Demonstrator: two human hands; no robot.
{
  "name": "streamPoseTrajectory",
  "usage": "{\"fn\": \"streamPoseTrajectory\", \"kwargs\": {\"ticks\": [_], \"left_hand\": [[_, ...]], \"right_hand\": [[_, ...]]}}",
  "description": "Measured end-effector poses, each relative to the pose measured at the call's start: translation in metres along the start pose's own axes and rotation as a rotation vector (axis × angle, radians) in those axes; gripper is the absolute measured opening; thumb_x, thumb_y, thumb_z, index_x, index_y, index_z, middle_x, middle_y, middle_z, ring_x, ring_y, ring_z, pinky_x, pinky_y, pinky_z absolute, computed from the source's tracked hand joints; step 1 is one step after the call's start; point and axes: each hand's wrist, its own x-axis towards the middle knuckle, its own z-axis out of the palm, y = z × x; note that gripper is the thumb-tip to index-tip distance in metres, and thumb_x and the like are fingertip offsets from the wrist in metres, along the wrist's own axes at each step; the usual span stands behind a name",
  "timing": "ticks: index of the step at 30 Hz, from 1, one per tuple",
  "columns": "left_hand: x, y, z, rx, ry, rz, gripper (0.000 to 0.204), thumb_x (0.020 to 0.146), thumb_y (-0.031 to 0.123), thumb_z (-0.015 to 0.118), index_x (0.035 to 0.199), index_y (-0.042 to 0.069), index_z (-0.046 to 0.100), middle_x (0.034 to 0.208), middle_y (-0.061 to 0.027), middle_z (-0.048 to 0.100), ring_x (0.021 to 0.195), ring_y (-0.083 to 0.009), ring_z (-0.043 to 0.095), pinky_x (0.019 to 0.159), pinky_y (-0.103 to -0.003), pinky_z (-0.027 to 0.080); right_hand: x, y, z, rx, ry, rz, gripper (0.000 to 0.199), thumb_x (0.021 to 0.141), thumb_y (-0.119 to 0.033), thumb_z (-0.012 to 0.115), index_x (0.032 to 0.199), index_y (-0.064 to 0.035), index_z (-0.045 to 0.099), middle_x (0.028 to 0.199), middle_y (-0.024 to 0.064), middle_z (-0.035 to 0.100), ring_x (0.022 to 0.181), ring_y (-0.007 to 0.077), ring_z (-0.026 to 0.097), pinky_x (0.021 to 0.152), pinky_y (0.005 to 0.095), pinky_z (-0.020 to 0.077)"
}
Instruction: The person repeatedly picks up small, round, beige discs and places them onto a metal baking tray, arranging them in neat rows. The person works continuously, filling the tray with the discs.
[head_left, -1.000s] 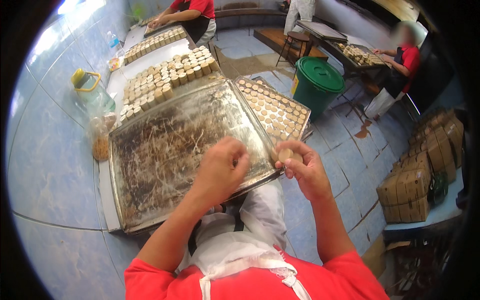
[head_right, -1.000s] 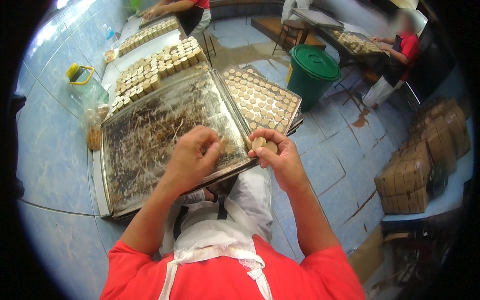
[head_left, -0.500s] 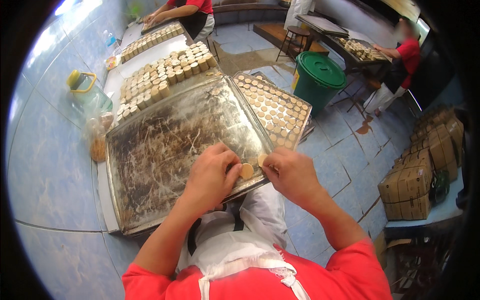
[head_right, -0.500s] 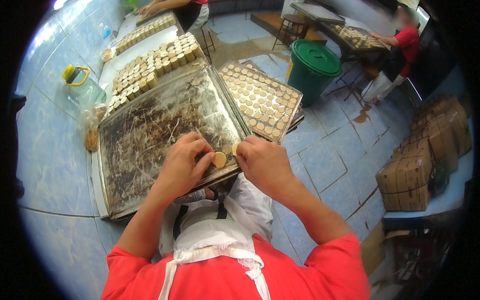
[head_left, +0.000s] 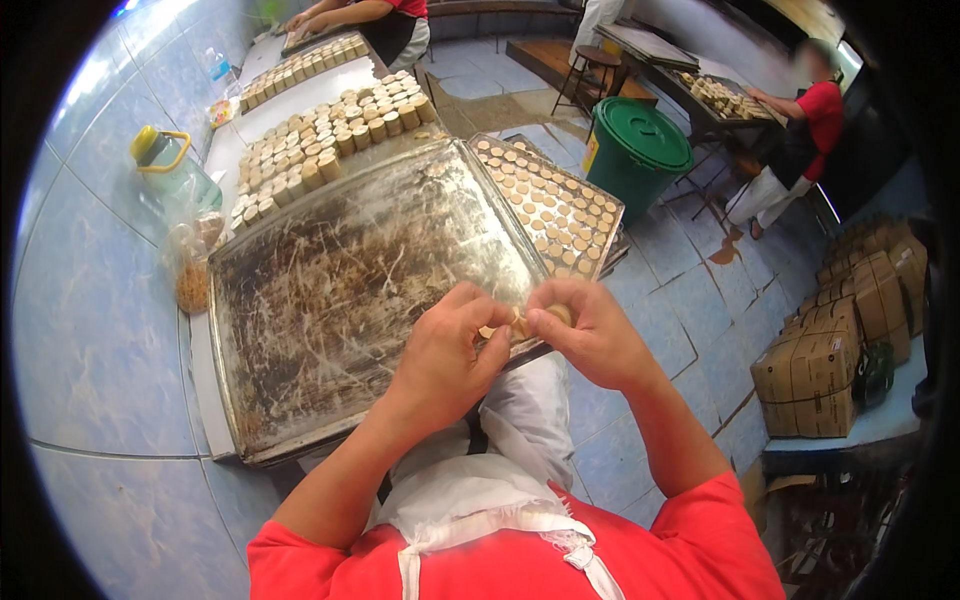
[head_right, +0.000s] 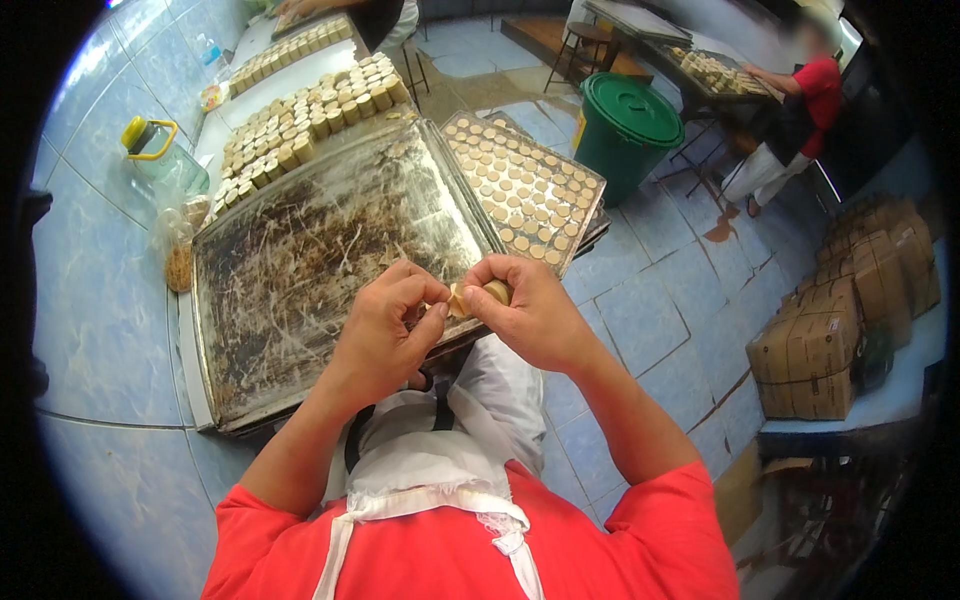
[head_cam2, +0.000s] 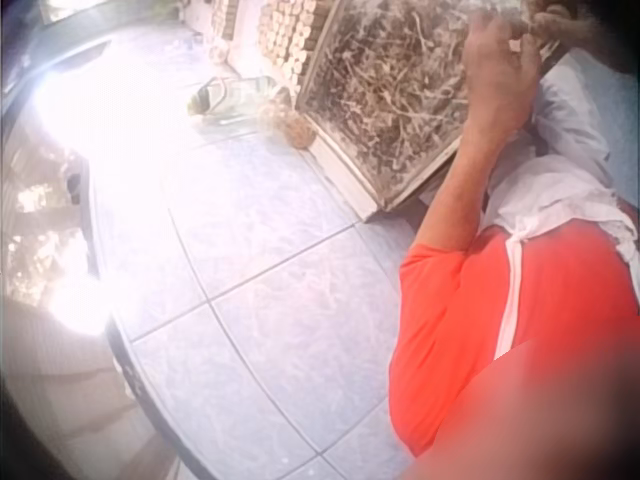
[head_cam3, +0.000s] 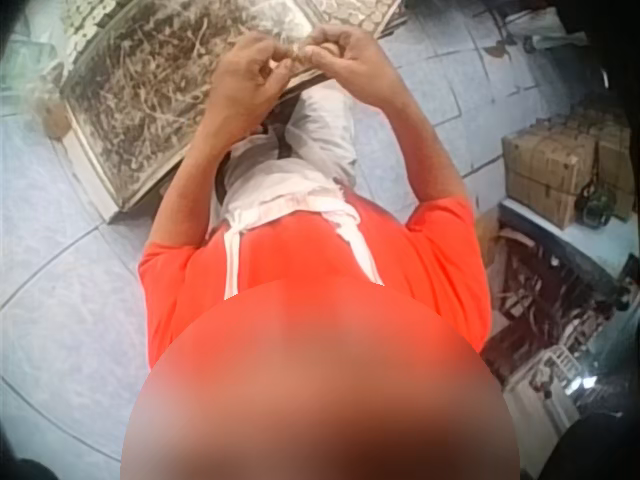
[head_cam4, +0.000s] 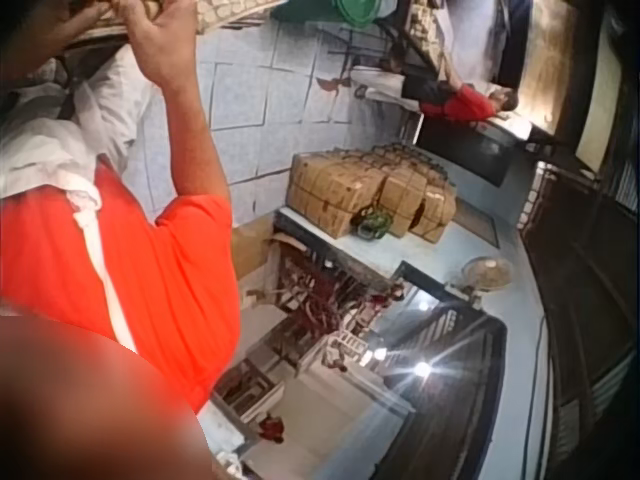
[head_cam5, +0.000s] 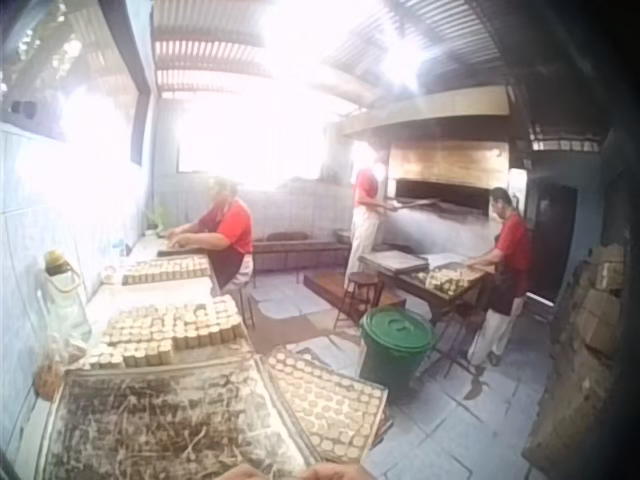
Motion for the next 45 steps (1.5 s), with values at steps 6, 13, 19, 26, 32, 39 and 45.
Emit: {"fn": "streamPoseTrajectory", "kwargs": {"ticks": [6, 13, 19, 26, 32, 39, 45], "left_hand": [[-0.02, -0.01, -0.018, 0.445, 0.035, 0.019, 0.01, 0.093, 0.01, 0.074, 0.098, 0.002, 0.073, 0.098, -0.0137, 0.065, 0.087, -0.0359, 0.069, 0.079, -0.045, 0.055], [-0.022, -0.011, -0.029, 0.412, 0.024, -0.071, 0.019, 0.089, 0.019, 0.082, 0.1, 0.004, 0.075, 0.1, -0.0135, 0.065, 0.091, -0.0357, 0.068, 0.081, -0.045, 0.054], [-0.007, -0.012, -0.007, 0.483, 0.038, 0.113, 0.031, 0.087, 0.021, 0.084, 0.111, 0.004, 0.075, 0.106, -0.0142, 0.064, 0.098, -0.0357, 0.066, 0.089, -0.045, 0.053], [-0.012, -0.011, -0.011, 0.041, 0.049, 0.02, 0.018, 0.095, 0.015, 0.076, 0.106, 0.002, 0.073, 0.102, -0.0116, 0.062, 0.085, -0.0215, 0.064, 0.073, -0.035, 0.052], [-0.022, -0.014, -0.017, -0.036, 0.022, -0.009, 0.01, 0.096, 0.009, 0.071, 0.097, 0.0, 0.068, 0.097, -0.0086, 0.06, 0.078, -0.017, 0.058, 0.067, -0.031, 0.047], [-0.038, -0.022, -0.036, -0.003, 0.049, -0.136, 0.009, 0.092, 0.009, 0.07, 0.093, 0.0, 0.068, 0.095, -0.011, 0.06, 0.079, -0.024, 0.06, 0.07, -0.036, 0.049], [-0.046, -0.019, -0.045, -0.223, 0.016, -0.133, 0.005, 0.093, 0.002, 0.069, 0.09, -0.001, 0.066, 0.101, -0.0036, 0.057, 0.077, -0.0069, 0.053, 0.066, -0.025, 0.044]], "right_hand": [[-0.002, 0.012, 0.003, -0.596, 0.2, -0.147, 0.017, 0.094, -0.016, 0.072, 0.106, -0.0057, 0.075, 0.091, 0.0134, 0.07, 0.076, 0.0262, 0.066, 0.072, 0.0381, 0.0532], [-0.002, 0.009, -0.001, 0.163, 0.061, -0.006, 0.021, 0.093, -0.007, 0.074, 0.114, -0.0019, 0.075, 0.098, 0.0049, 0.074, 0.085, 0.0117, 0.068, 0.076, 0.0286, 0.0549], [-0.016, 0.005, 0.002, 0.523, 0.009, 0.164, 0.039, 0.094, -0.003, 0.073, 0.133, 0.0006, 0.066, 0.1, 0.0036, 0.071, 0.087, 0.0086, 0.066, 0.078, 0.0238, 0.0553], [-0.017, 0.002, 0.033, 0.398, 0.161, 0.057, 0.027, 0.094, -0.001, 0.073, 0.119, -0.0015, 0.063, 0.109, 0.0043, 0.065, 0.09, 0.0093, 0.069, 0.079, 0.0248, 0.057], [-0.016, -0.005, 0.046, 0.419, 0.0, 0.06, 0.017, 0.095, -0.002, 0.073, 0.103, -0.003, 0.058, 0.098, 0.004, 0.067, 0.087, 0.0109, 0.07, 0.078, 0.0263, 0.058], [-0.021, -0.01, 0.046, 0.569, 0.066, 0.184, 0.012, 0.097, -0.006, 0.07, 0.105, -0.0009, 0.064, 0.095, 0.0066, 0.071, 0.076, 0.0091, 0.069, 0.063, 0.0218, 0.0517], [-0.011, -0.024, 0.062, 0.375, -0.164, 0.126, 0.013, 0.097, -0.012, 0.074, 0.104, -0.0012, 0.072, 0.086, 0.0015, 0.072, 0.069, 0.006, 0.063, 0.057, 0.0245, 0.048]]}}
